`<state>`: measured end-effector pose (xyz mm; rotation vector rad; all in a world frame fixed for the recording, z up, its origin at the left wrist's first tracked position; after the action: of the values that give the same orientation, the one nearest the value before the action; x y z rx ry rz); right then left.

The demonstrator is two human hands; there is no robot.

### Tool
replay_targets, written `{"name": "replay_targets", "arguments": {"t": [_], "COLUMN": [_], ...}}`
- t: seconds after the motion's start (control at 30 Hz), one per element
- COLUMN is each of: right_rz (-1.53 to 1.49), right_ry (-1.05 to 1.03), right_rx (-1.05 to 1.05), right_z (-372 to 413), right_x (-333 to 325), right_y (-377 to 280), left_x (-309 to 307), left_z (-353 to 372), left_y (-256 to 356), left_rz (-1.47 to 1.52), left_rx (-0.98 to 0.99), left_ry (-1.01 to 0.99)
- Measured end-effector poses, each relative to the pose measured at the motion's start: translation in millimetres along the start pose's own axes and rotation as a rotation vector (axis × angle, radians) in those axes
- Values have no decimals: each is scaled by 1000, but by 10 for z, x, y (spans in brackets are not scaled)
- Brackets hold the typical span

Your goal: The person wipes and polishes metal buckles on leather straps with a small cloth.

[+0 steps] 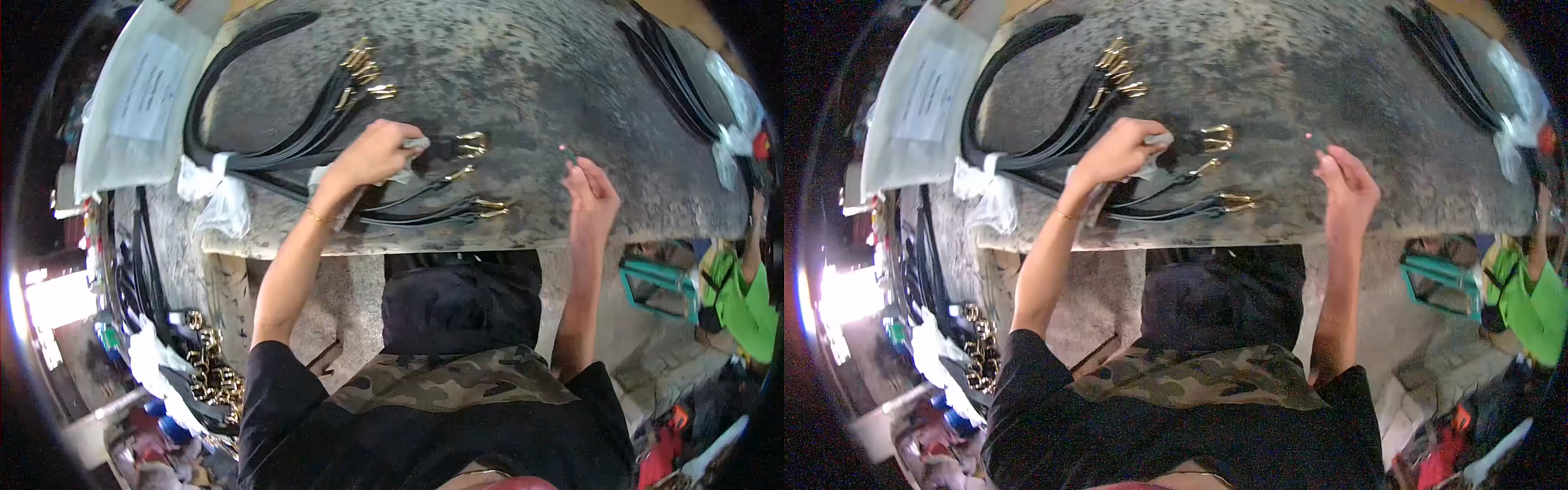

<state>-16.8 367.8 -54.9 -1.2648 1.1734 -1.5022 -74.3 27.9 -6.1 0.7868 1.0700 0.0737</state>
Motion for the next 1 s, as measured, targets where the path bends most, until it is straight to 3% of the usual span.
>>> {"name": "replay_targets", "arguments": {"t": [0.03,0.17,0.23,0.3,0.33,0.37,0.43,0.47,0.53,0.63,0.67,0.73,0.8,0.83,0.9,1.0], "right_rz": [155,444,576,1019,1167,1172,1143,1141,1137,1309,1114,1141,549,536,396,306], "right_ry": [72,377,497,552,421,421,302,293,415,347,270,354,582,557,562,530], "right_rx": [-38,-211,-298,-425,-621,-622,-316,-316,-509,-486,-355,-419,-278,-273,38,-48], "right_z": [114,488,664,789,759,780,748,742,747,727,726,735,753,763,726,604], "right_x": [-177,-908,-1078,-1081,-1125,-1174,-1206,-1218,-1197,-1280,-1320,-1405,-1452,-1511,-1588,-1524], "right_y": [-139,-275,-310,-352,-259,-191,-84,-107,-248,-134,-104,-139,-162,-106,46,-24], "left_x": [-6,186,197,212,212,198,171,144,203,225,236,247,293,288,313,299], "left_z": [-66,-318,-350,-338,-326,-294,-232,-216,-210,-221,-206,-176,-170,-185,-185,-208], "left_y": [-31,-214,-147,-138,-113,-105,-86,-59,-116,-147,-161,-190,-212,-218,-207,-151], "left_rz": [31,-122,-323,-459,-488,-484,-453,-449,-450,-450,-447,-440,-402,-363,-217,-136], "left_rx": [-26,227,277,337,412,414,480,511,507,525,560,584,538,542,275,135], "left_ry": [-26,477,550,502,536,539,392,417,463,579,580,533,438,406,389,339]}}
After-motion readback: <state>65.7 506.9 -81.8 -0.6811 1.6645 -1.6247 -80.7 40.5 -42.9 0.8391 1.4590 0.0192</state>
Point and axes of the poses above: each hand's wrist, its own z-axis away from the middle knuckle, its own x-axis out of the palm, y = z × x, the point moved 2 cm from there along -z, towards the middle knuckle, and after that the axes turned 10 degrees about -y, right-handed, at the moved point
